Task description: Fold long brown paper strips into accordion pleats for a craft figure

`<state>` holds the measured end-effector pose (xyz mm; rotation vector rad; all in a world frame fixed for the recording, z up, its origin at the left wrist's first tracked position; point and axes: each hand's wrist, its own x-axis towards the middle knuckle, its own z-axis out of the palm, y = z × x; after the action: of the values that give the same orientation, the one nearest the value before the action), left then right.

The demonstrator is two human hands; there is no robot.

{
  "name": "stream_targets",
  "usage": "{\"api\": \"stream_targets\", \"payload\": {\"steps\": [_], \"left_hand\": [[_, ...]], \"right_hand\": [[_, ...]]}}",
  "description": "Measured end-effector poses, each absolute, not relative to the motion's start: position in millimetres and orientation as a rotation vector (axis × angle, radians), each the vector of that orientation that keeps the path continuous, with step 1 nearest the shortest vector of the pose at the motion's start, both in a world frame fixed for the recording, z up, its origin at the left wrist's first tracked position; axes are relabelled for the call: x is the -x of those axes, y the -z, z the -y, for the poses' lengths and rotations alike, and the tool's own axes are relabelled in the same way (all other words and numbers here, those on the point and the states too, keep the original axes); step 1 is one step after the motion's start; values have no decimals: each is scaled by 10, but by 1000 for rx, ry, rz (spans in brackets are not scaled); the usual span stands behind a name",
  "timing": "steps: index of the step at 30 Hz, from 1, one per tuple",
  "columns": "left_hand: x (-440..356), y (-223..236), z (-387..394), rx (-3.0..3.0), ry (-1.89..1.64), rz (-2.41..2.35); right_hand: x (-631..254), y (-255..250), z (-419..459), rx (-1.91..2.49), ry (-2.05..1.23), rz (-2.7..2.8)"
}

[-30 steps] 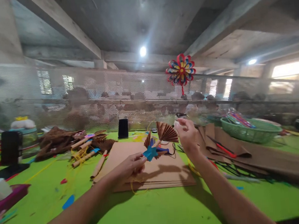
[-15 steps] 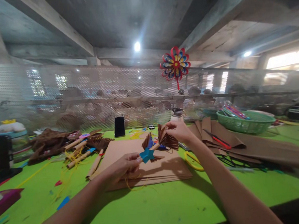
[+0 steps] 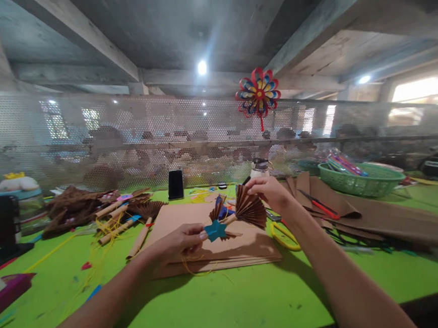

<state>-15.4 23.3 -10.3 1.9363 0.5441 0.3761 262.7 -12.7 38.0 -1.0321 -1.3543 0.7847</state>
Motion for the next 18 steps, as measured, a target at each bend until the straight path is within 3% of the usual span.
{"api": "stream_targets", "payload": {"steps": [6,13,18], "left_hand": [[173,78,-208,-1958,-356,-565],[167,68,-177,-1892,-362,-567],[186,76,-189,-1866,-371,-591]], "right_hand": [[-2622,-395,156,1042,-720,1484],[-2654,-379,123,1008,-878,1363],[-2674,-364,71,1013,-703,1258]]}}
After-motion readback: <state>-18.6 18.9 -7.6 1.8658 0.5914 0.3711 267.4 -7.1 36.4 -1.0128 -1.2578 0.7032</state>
